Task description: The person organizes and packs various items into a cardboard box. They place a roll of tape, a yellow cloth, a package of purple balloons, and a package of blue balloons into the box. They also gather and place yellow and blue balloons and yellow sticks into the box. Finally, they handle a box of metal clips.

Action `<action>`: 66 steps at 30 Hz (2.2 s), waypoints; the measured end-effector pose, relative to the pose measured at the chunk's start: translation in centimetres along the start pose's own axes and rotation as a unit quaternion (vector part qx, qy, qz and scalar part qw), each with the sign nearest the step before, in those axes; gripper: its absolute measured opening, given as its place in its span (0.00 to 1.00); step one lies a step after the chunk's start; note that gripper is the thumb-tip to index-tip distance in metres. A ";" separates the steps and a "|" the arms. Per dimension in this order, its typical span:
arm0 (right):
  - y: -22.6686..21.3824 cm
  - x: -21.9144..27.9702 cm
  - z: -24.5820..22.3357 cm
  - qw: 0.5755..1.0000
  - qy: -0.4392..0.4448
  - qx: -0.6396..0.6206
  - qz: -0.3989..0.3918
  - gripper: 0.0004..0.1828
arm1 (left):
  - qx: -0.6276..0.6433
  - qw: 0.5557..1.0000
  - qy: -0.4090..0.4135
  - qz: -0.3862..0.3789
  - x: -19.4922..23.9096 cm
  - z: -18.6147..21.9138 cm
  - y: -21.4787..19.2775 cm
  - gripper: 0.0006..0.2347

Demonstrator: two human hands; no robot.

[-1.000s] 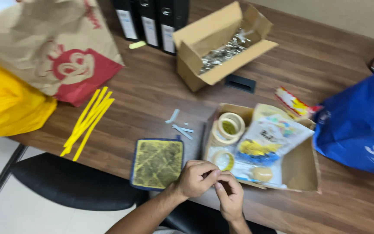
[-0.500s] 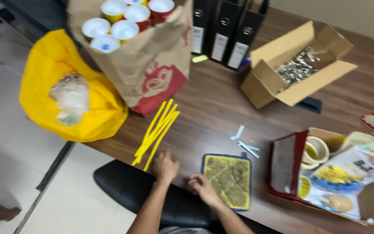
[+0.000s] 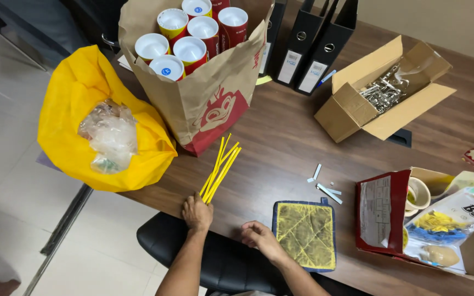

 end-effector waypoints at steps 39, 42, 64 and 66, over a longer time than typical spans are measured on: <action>-14.0 9.5 -24.6 0.840 -0.333 -0.416 -0.095 0.22 | 0.489 0.615 0.126 -0.606 12.7 14.7 4.5 0.07; -12.9 12.4 -25.5 0.892 -0.391 -0.224 0.042 0.17 | 0.423 0.682 0.176 -0.570 12.8 16.5 4.2 0.10; -9.6 13.2 -19.0 0.929 -0.341 0.135 0.053 0.10 | 0.494 0.614 0.551 -0.273 12.8 32.5 -28.6 0.06; -8.4 13.8 -19.8 0.907 -0.397 0.141 0.014 0.13 | 0.486 0.619 0.548 -0.284 13.2 32.5 -28.7 0.07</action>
Point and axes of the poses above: each hand's wrist, its own x-axis away from the middle knuckle, its own y-axis out of the palm, z = x × y, the point moved 7 cm from there along -x, towards the middle knuckle
